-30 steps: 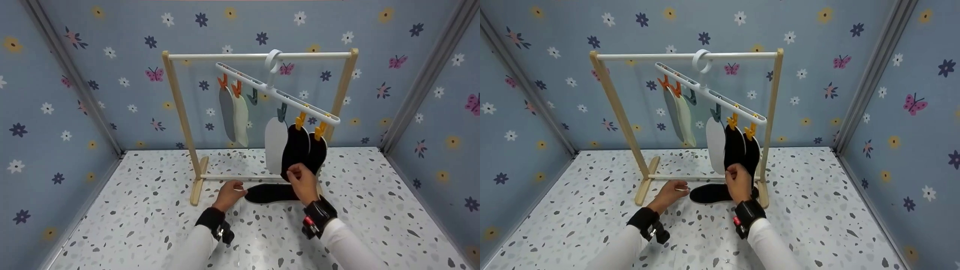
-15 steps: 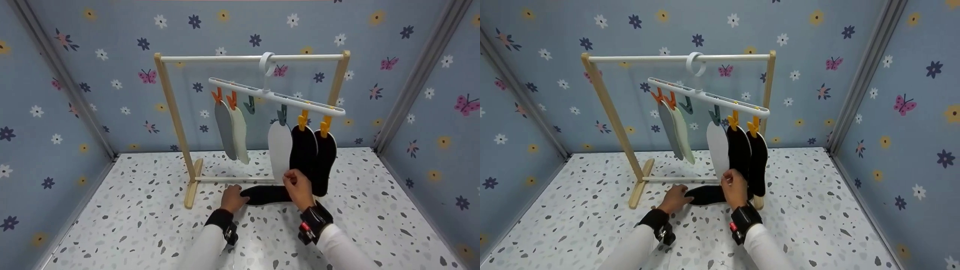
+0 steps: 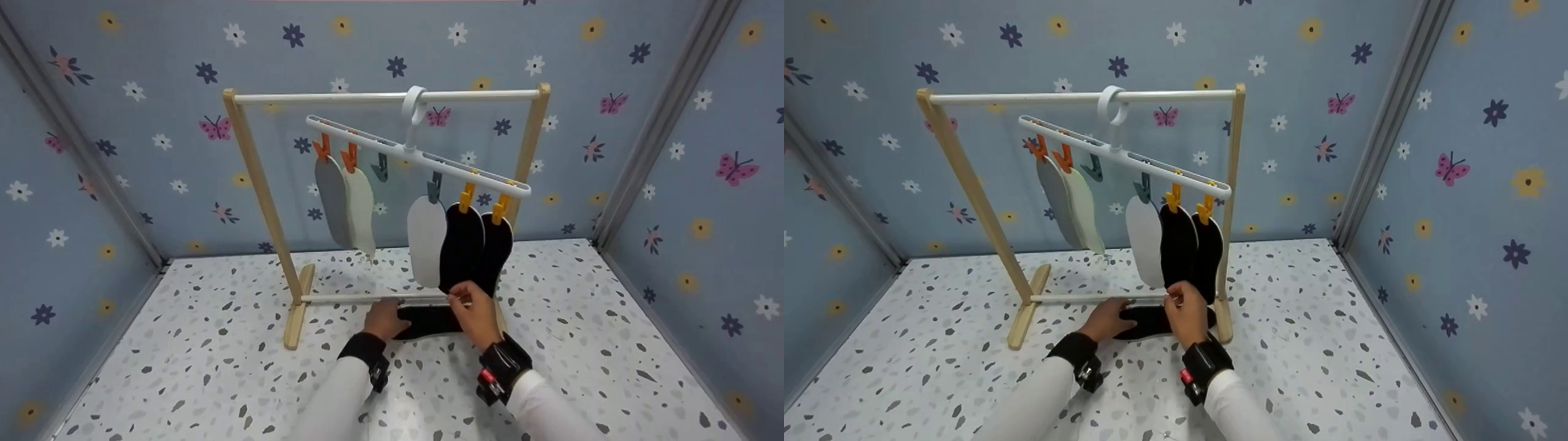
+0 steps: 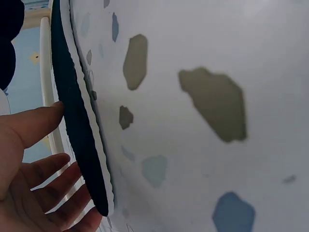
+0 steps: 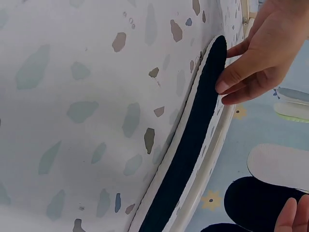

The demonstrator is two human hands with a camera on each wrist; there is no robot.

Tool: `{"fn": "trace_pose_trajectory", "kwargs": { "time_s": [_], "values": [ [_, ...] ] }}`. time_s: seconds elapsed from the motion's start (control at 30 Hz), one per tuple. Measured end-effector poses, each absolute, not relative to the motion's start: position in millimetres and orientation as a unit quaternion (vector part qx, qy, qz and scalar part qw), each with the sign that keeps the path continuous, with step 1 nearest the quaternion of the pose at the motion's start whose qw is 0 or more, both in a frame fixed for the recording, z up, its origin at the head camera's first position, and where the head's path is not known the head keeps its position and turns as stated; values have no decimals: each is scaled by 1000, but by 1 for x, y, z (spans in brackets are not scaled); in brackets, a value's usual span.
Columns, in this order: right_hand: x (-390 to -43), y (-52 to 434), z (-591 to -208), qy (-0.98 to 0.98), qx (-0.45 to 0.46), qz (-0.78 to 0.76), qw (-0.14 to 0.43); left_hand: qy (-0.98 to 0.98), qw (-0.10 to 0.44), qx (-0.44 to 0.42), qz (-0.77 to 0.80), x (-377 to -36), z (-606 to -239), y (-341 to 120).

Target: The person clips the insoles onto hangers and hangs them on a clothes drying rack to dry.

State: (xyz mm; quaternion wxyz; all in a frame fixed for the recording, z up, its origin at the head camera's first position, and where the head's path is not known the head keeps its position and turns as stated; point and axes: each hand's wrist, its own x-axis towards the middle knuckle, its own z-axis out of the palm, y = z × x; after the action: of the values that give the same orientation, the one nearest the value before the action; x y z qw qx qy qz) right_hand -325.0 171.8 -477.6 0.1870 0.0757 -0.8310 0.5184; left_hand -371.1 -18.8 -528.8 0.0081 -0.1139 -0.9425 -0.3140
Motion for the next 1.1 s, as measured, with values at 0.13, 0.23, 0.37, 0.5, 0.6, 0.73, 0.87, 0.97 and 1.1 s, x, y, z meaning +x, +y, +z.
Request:
{"fn": "trace_pose_trajectory", "kwargs": {
  "time_s": [0.13,0.23,0.37,0.5,0.6,0.73,0.87,0.97,1.1],
  "values": [
    [-325,170,-477,-831,75,519,187,-946,11,-106,-305,-372,-527,-22],
    [-324,170,-476,-832,78,517,187,-949,22,-87,-303,-374,-531,-25],
    [-324,171,-476,-834,82,514,186,-959,39,-46,-276,-378,-541,-28],
    [-324,171,-476,-832,85,515,187,-963,38,-13,-266,-372,-535,-27],
    [-323,170,-477,-831,91,517,184,-960,32,0,-277,-361,-523,-29],
    [-321,169,-480,-829,100,519,182,-954,38,-12,-297,-354,-525,-35],
    [-321,169,-482,-832,92,516,182,-934,19,-27,-355,-349,-530,-42],
    [-321,167,-484,-840,78,507,175,-914,3,-35,-404,-344,-533,-47],
    [-320,162,-483,-847,68,499,171,-887,-16,-38,-460,-334,-535,-54]
  ]
}}
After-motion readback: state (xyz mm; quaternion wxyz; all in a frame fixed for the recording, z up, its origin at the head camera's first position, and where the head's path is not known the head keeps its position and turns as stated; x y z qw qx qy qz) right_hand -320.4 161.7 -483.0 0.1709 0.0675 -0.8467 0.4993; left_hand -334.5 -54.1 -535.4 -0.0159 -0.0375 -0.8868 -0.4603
